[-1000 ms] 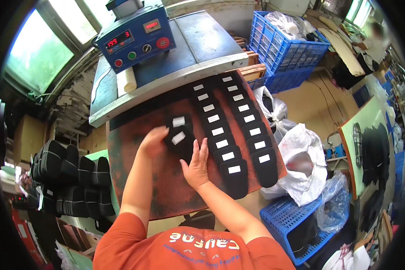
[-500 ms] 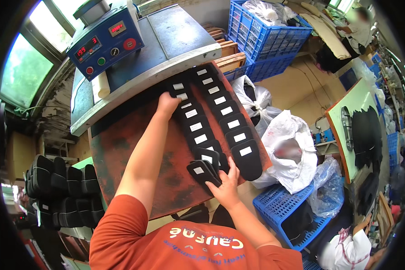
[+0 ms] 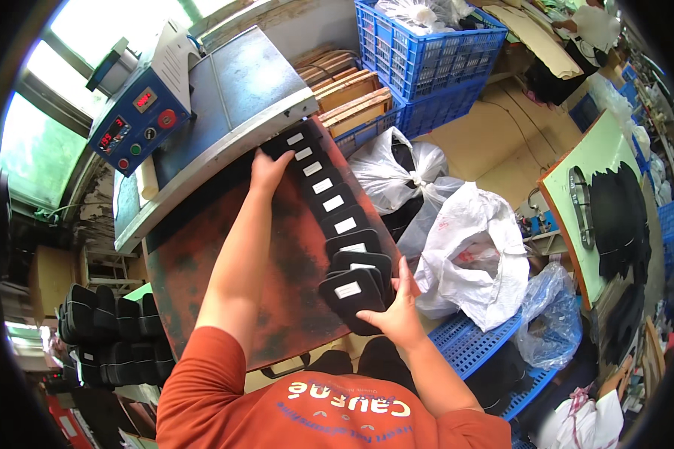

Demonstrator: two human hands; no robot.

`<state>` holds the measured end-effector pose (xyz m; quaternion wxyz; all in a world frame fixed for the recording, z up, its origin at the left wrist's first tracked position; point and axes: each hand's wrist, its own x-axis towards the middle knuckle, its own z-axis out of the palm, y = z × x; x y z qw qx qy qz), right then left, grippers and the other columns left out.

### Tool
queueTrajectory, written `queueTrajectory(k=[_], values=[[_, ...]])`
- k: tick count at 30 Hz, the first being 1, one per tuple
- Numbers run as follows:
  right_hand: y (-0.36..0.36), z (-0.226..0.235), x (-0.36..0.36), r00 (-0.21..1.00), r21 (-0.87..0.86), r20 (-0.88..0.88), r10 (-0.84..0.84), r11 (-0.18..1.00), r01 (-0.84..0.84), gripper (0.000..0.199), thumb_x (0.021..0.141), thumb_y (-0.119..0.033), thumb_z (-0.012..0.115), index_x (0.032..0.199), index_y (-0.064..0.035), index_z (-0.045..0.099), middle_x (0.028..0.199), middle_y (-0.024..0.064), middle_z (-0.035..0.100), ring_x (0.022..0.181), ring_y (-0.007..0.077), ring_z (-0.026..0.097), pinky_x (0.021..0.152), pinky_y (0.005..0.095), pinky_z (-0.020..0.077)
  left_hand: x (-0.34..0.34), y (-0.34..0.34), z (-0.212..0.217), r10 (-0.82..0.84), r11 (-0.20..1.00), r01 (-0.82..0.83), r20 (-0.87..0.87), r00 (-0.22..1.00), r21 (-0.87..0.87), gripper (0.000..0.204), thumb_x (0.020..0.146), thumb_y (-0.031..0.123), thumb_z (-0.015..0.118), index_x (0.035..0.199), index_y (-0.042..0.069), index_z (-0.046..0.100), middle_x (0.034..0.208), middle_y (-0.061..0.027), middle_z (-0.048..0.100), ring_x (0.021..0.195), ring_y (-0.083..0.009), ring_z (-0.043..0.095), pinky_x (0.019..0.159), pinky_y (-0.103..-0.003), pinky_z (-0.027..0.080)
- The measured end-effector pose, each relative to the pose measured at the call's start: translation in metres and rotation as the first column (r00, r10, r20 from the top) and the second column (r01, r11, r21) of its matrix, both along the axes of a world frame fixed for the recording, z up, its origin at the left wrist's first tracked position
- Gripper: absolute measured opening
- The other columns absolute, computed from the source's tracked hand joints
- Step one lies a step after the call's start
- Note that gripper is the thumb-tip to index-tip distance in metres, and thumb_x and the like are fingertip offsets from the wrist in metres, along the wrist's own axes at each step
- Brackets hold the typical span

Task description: Applying small white rectangular labels or patches to black shoe components using a heat press machine.

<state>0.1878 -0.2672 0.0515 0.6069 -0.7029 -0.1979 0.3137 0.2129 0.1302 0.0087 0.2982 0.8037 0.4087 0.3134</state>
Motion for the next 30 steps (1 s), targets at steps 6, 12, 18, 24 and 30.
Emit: queueTrajectory(k=[6,12,18,24,30], values=[[0.001,-0.017,0.019,0.864,-0.169,0.476,0.161,0.982,-0.089,0.078,0.047,-0.027,0.085,0.11,-0.0042,0.044,0.134,0.022,0.029,0.126,0.0379,0.03,0.104,0.0458,0.0254,0.005,-0.066,0.01,-0.246,0.439,0.441,0.367,0.897,-0.783,0.022,0.077,0.012,0.063,0.095,0.0,0.06,0.09,-0.0072,0.065,0.077,-0.0176,0.061,0.069,-0.033,0.05],[0.043,0.007,0.05,0.843,0.133,0.356,0.403,0.871,-0.473,0.066,0.05,-0.018,0.082,0.106,-0.0092,0.049,0.129,0.0224,0.034,0.119,0.0387,0.04,0.098,0.0428,0.033,-0.115,-0.132,0.013,-0.062,0.025,0.617,0.615,0.786,-0.787,0.037,0.08,0.003,0.058,0.116,0.001,0.054,0.112,-0.0089,0.059,0.101,-0.0214,0.057,0.088,-0.036,0.045],[0.073,0.038,0.0,0.381,-0.335,0.808,0.448,0.883,-0.328,0.067,0.049,-0.017,0.079,0.109,-0.0135,0.05,0.125,0.0171,0.04,0.112,0.0333,0.042,0.091,0.0444,0.0344,-0.126,-0.114,0.056,-0.119,0.751,0.517,0.687,0.717,-0.41,0.066,0.089,0.054,0.041,0.131,0.002,0.04,0.13,-0.0092,0.048,0.113,-0.0217,0.049,0.103,-0.035,0.029],[0.055,0.018,0.004,0.522,-0.39,0.663,0.536,0.843,-0.37,0.105,0.045,-0.03,0.085,0.136,-0.0182,0.033,0.143,0.0193,0.022,0.13,0.0374,0.027,0.103,0.0551,0.0211,-0.147,-0.115,0.01,-0.074,0.555,0.672,0.776,0.626,-0.49,0.055,0.084,0.052,0.052,0.099,-0.001,0.064,0.096,-0.0089,0.063,0.086,-0.0138,0.056,0.079,-0.026,0.044],[0.063,0.012,-0.001,0.571,-0.165,0.681,0.459,0.855,-0.491,0.108,0.042,-0.021,0.087,0.136,-0.0211,0.032,0.147,0.0241,-0.001,0.134,0.0453,0.003,0.107,0.0524,0.0204,-0.141,-0.127,0.009,-0.18,0.472,0.774,0.813,0.553,-0.422,0.052,0.087,0.048,0.05,0.085,-0.001,0.065,0.087,-0.009,0.062,0.082,-0.0155,0.057,0.076,-0.027,0.045]])
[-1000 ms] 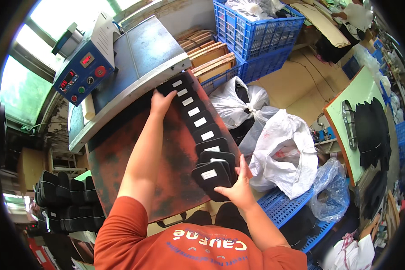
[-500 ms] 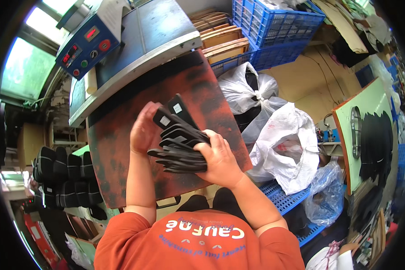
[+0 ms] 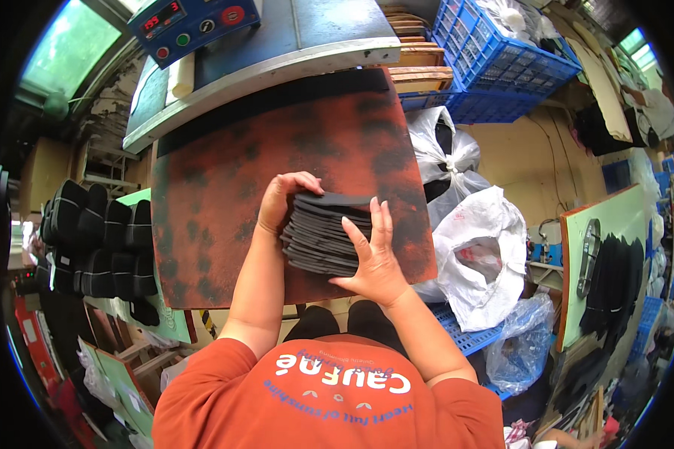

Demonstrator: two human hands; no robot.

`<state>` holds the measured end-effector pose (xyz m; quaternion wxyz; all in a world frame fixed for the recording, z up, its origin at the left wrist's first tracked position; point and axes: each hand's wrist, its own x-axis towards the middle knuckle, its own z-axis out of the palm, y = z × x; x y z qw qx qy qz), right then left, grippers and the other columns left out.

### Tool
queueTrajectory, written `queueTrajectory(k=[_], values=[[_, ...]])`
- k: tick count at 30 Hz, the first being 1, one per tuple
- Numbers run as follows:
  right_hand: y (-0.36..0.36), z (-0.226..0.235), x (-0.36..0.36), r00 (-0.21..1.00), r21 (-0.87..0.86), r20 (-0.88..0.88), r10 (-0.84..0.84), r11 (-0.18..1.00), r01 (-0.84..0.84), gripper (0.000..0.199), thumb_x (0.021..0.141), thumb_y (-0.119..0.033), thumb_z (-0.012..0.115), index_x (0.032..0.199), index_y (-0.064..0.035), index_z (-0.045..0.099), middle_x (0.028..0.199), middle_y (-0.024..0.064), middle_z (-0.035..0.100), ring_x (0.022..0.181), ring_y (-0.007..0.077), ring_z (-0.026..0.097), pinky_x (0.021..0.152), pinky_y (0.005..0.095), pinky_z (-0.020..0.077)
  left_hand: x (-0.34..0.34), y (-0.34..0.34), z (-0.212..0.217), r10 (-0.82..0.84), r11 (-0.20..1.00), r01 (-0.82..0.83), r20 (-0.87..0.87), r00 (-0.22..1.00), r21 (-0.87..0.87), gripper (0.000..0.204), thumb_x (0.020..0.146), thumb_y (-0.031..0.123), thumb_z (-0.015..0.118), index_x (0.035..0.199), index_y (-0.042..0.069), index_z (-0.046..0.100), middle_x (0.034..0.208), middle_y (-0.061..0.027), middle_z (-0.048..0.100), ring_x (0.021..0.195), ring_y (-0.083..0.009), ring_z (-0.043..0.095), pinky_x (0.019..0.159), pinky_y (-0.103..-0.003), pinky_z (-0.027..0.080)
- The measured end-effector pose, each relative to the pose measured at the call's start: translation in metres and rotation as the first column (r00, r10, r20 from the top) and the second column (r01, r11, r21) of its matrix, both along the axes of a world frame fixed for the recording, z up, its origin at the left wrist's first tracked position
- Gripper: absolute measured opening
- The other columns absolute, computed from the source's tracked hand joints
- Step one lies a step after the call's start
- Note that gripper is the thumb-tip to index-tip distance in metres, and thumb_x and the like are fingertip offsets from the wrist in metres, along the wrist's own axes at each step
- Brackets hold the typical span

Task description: Applying small white rectangular labels or patches to black shoe components using a heat press machine.

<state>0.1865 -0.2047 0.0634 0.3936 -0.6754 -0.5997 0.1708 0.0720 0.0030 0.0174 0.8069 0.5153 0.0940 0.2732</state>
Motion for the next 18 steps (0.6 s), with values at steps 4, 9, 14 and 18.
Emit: queueTrajectory(k=[4,9,14,18], values=[[0.017,0.01,-0.006,0.972,-0.126,0.232,0.028,0.992,0.002,0.089,0.052,-0.02,0.079,0.132,-0.0174,0.039,0.13,0.0145,0.036,0.13,0.0376,0.024,0.106,0.0599,0.0132,-0.004,-0.014,0.011,-0.004,0.987,0.031,-0.164,0.987,0.16,0.049,0.087,0.046,0.051,0.086,0.0,0.065,0.09,-0.0087,0.062,0.087,-0.0172,0.057,0.08,-0.029,0.044],[0.022,0.031,-0.001,0.901,-0.334,0.433,0.017,0.932,0.143,0.104,0.053,-0.032,0.081,0.139,-0.0139,0.026,0.129,0.0139,0.034,0.132,0.0339,0.019,0.102,0.0672,0.0064,-0.022,-0.045,0.027,0.006,0.994,-0.015,-0.084,0.996,-0.108,0.082,0.08,0.066,0.044,0.129,0.0,0.042,0.12,-0.0134,0.053,0.111,-0.021,0.049,0.097,-0.033,0.036],[0.033,0.035,-0.013,0.893,-0.395,0.446,0.063,0.909,0.133,0.113,0.053,-0.034,0.081,0.142,-0.011,0.016,0.141,0.0209,0.017,0.131,0.0373,0.019,0.102,0.0663,0.0068,-0.028,-0.057,-0.003,0.153,0.967,-0.101,-0.217,0.964,0.234,0.103,0.075,0.071,0.049,0.142,0.0,0.016,0.141,-0.0164,0.031,0.131,-0.0251,0.029,0.108,-0.036,0.019],[0.03,0.038,-0.016,0.853,-0.428,0.504,0.138,0.897,0.108,0.113,0.052,-0.03,0.082,0.142,-0.0098,0.017,0.139,0.0225,0.026,0.129,0.0353,0.027,0.101,0.0656,0.0116,-0.016,-0.069,-0.009,0.169,0.867,-0.006,-0.283,0.944,0.499,0.091,0.08,0.046,0.058,0.143,0.002,0.012,0.149,-0.0195,0.005,0.139,-0.0309,0.0,0.111,-0.038,0.006]])
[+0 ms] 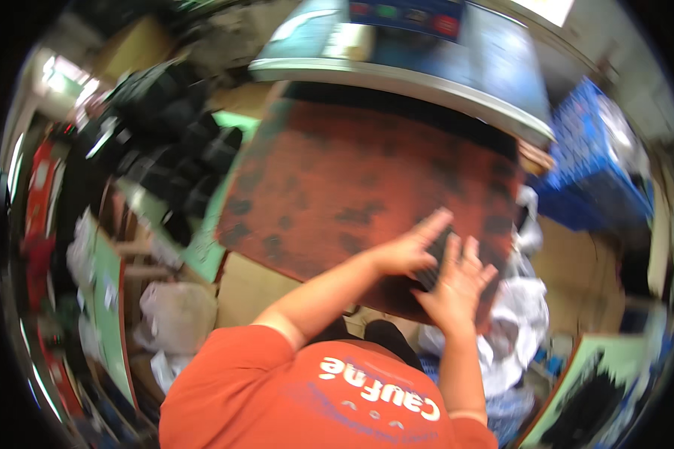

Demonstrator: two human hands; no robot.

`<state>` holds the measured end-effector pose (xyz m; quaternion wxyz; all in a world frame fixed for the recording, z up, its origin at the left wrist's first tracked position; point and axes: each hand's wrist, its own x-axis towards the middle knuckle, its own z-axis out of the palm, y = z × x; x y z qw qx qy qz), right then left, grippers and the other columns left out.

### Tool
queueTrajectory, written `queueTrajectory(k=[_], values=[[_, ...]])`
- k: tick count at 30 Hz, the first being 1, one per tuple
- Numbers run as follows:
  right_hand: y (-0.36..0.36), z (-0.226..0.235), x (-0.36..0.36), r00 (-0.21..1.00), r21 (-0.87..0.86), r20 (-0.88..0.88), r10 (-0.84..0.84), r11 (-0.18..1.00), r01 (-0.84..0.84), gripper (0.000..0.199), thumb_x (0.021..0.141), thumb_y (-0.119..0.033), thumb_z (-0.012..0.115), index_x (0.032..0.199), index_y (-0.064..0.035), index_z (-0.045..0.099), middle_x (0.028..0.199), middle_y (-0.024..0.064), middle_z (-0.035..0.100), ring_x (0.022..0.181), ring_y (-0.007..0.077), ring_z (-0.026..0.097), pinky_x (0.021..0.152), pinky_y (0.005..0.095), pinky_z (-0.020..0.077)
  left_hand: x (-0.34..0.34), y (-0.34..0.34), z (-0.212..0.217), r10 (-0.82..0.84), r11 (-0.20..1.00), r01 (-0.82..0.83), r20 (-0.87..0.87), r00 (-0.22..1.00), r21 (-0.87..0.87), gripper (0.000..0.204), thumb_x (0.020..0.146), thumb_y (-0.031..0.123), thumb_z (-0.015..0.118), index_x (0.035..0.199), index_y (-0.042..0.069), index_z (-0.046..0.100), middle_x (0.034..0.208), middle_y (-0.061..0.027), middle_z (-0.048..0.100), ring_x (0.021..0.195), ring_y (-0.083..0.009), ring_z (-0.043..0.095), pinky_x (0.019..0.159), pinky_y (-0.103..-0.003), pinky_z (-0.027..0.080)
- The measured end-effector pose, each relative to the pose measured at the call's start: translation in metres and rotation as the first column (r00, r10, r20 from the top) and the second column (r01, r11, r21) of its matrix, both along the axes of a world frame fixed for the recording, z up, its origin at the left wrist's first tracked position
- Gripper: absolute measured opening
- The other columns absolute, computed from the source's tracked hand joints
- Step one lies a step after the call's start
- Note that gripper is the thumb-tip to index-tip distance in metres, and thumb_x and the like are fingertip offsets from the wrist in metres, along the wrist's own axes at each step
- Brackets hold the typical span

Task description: Applying small white rectangular labels or patches to black shoe components using a heat press machine.

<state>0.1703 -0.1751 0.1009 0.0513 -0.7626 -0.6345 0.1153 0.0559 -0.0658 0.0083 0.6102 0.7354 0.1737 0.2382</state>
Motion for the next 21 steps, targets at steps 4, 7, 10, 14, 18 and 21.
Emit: queueTrajectory(k=[4,7,10,14,18,21], values=[[-0.001,0.002,0.002,0.997,0.023,0.021,-0.068,0.997,0.067,0.111,0.051,-0.02,0.082,0.141,-0.0071,0.02,0.128,0.0191,0.039,0.121,0.036,0.036,0.104,0.0584,0.0174,0.004,-0.001,0.014,-0.069,0.993,0.074,-0.063,0.996,0.091,0.093,0.08,0.055,0.055,0.141,0.0,0.013,0.147,-0.0241,0.012,0.137,-0.034,0.01,0.111,-0.041,0.011],[0.001,0.003,-0.014,0.994,0.244,-0.02,0.103,0.965,-0.095,0.108,0.051,-0.017,0.08,0.14,-0.0068,0.022,0.124,0.0192,0.04,0.115,0.0371,0.04,0.102,0.0475,0.026,-0.071,0.0,0.06,0.207,0.912,-0.222,0.08,0.975,0.345,0.073,0.083,0.048,0.054,0.132,-0.002,0.034,0.138,-0.0241,0.031,0.126,-0.0336,0.032,0.104,-0.041,0.026],[0.01,0.004,-0.039,0.983,0.056,-0.033,0.179,0.983,-0.177,0.109,0.05,-0.015,0.079,0.141,-0.0068,0.02,0.123,0.0196,0.041,0.113,0.0376,0.041,0.099,0.0462,0.0287,-0.185,0.004,0.067,0.582,0.611,-0.715,0.419,0.697,0.34,0.035,0.086,0.026,0.054,0.11,0.0,0.056,0.105,-0.017,0.058,0.09,-0.0257,0.057,0.079,-0.036,0.046],[0.043,0.029,-0.057,0.877,0.108,-0.479,0.047,0.994,0.006,0.111,0.05,-0.009,0.073,0.143,-0.0053,0.012,0.122,0.0187,0.046,0.111,0.0326,0.048,0.095,0.038,0.0381,-0.341,0.013,0.013,0.997,-0.063,-0.99,-0.046,-0.07,0.129,0.01,0.085,0.011,0.058,0.087,0.002,0.057,0.077,-0.0079,0.059,0.071,-0.0183,0.058,0.066,-0.029,0.047],[0.087,0.04,-0.119,0.297,-0.009,-0.955,-0.009,1.0,0.001,0.115,0.052,-0.014,0.073,0.143,-0.0016,0.004,0.116,0.0108,0.052,0.104,0.0217,0.053,0.092,0.0324,0.0403,-0.426,0.015,-0.053,0.949,0.153,-0.755,-0.308,-0.068,0.637,0.009,0.078,0.013,0.062,0.08,0.005,0.061,0.084,-0.0116,0.06,0.077,-0.0276,0.059,0.068,-0.036,0.048],[0.102,0.017,-0.149,0.1,-0.129,-0.988,-0.116,0.983,-0.133,0.093,0.052,-0.013,0.075,0.133,0.0022,0.031,0.11,0.0096,0.057,0.097,0.0199,0.056,0.087,0.032,0.044,-0.439,0.019,-0.063,0.923,0.26,-0.66,-0.382,-0.044,0.705,0.009,0.076,0.015,0.064,0.077,0.006,0.061,0.085,-0.0111,0.059,0.079,-0.0302,0.058,0.068,-0.04,0.047]])
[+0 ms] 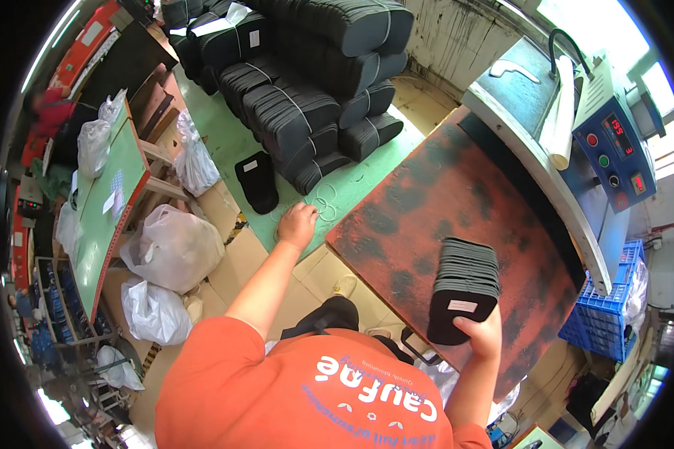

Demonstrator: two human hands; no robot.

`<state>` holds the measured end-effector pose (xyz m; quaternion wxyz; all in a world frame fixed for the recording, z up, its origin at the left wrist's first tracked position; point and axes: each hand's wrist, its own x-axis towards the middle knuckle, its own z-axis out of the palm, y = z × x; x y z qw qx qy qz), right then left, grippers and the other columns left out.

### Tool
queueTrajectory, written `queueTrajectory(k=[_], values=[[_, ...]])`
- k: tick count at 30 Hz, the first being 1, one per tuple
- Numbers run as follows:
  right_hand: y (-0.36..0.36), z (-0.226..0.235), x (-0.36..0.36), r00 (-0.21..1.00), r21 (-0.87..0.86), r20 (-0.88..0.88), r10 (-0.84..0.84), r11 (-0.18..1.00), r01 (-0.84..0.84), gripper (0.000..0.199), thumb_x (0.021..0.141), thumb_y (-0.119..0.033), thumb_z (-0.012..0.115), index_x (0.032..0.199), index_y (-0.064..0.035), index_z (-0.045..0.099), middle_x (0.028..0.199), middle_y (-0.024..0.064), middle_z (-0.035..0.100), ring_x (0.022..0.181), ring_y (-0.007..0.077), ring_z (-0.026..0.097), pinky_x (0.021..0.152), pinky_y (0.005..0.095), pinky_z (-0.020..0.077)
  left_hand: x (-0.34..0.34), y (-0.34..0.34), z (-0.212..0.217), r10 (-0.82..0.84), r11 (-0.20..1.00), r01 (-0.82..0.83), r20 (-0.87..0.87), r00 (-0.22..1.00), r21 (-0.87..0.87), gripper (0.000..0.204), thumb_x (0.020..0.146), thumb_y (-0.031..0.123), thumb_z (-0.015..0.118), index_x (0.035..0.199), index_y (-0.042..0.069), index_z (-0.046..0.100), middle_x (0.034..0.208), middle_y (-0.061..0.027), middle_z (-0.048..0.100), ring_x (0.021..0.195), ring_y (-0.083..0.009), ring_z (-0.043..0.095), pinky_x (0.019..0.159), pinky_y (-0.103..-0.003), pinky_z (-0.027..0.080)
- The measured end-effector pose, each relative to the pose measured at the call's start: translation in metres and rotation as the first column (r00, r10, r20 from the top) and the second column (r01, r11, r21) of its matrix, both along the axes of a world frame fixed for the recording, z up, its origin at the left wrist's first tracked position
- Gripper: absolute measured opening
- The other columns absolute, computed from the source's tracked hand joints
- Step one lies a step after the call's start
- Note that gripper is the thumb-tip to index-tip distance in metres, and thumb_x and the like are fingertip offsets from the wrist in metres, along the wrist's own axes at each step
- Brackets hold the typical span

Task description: Applying small white rectangular labels or patches to black shoe components using a heat press machine.

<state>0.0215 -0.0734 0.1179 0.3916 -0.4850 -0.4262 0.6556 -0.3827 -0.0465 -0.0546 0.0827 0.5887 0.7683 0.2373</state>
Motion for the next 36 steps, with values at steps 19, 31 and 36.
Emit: queueTrajectory(k=[19,31,36], values=[[0.009,-0.045,-0.099,0.393,-0.284,-0.904,-0.166,0.922,-0.264,0.075,0.053,-0.012,0.075,0.121,0.0052,0.048,0.116,0.0157,0.057,0.108,0.0259,0.055,0.096,0.0372,0.041,0.094,0.033,0.193,0.027,0.873,0.437,0.872,-0.489,0.218,0.008,0.088,0.005,0.053,0.096,0.003,0.051,0.085,-0.0078,0.061,0.076,-0.0144,0.059,0.071,-0.029,0.049],[-0.187,-0.008,0.115,0.955,0.48,-0.281,-0.091,0.849,0.222,0.085,0.054,-0.018,0.076,0.128,0.0041,0.04,0.126,0.0159,0.05,0.118,0.0282,0.047,0.101,0.0371,0.035,0.24,0.007,0.12,0.565,0.191,0.948,0.761,-0.318,0.255,0.019,0.085,0.018,0.06,0.083,0.0,0.055,0.057,0.0021,0.04,0.042,-0.006,0.027,0.038,-0.021,0.019],[-0.226,0.036,0.136,0.797,0.215,0.537,-0.277,0.958,0.188,0.101,0.05,-0.015,0.078,0.136,-0.002,0.027,0.126,0.0161,0.048,0.116,0.023,0.047,0.098,0.0333,0.0362,0.383,-0.047,0.238,-0.018,-0.396,0.764,0.828,-0.56,0.509,0.033,0.084,0.019,0.061,0.103,-0.007,0.055,0.069,-0.0021,0.051,0.055,-0.0123,0.043,0.049,-0.027,0.038]])
